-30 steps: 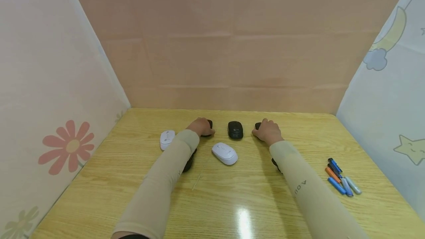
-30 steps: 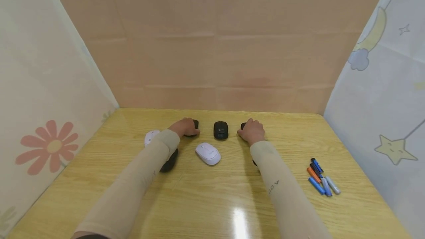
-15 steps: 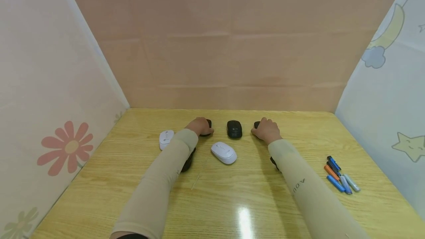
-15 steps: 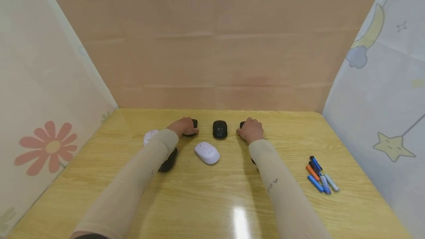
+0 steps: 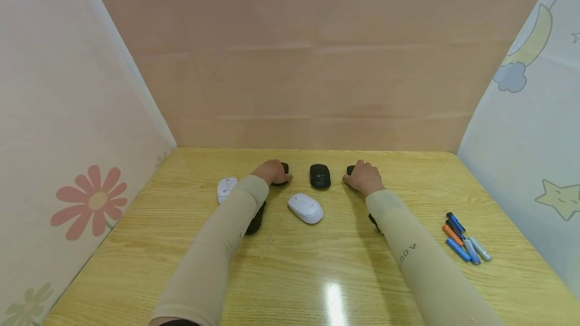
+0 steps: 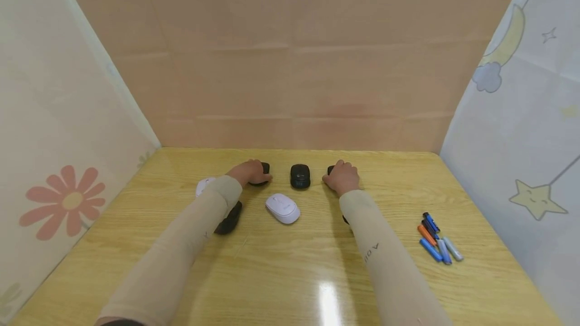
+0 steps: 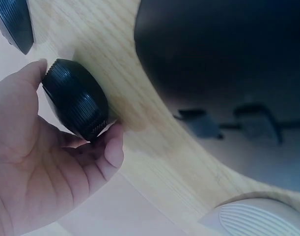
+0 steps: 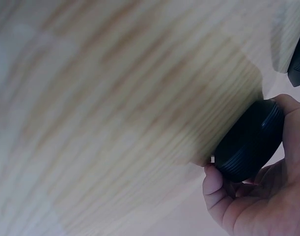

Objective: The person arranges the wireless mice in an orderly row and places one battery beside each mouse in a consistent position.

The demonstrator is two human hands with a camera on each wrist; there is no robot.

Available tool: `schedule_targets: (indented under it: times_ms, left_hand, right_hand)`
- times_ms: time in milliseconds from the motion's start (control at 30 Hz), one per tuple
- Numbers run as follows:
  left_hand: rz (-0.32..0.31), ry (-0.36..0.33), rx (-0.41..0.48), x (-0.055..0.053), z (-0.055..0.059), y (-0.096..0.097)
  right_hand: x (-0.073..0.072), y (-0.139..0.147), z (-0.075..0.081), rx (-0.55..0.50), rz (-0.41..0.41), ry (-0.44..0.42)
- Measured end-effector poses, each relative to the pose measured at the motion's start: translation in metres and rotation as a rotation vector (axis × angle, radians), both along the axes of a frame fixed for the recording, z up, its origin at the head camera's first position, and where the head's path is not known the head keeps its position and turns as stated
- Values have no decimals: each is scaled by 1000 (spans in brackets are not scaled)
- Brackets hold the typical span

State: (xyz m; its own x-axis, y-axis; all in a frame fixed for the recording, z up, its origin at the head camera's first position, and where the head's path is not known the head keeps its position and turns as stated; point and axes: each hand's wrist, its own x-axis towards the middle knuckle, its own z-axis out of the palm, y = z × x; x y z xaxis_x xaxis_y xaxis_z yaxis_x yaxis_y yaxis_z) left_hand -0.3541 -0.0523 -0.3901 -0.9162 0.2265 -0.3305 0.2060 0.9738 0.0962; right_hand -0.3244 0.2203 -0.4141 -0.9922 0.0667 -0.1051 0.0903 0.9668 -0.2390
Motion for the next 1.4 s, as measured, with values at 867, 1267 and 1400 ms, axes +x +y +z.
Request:
schedule_targets:
  times_ms: [867,1267,1400]
  left_hand:
    - [-41,-6,17,6,11,-28]
    - [-158,40,5,48,14,-66]
    - [-201,103,7,72,11,-74]
  right_hand:
    - [2,1,-1,-8,-4,7]
    - [3,-3,0,-16,2,-1]
    - [3,-4,1,-17,-1,4]
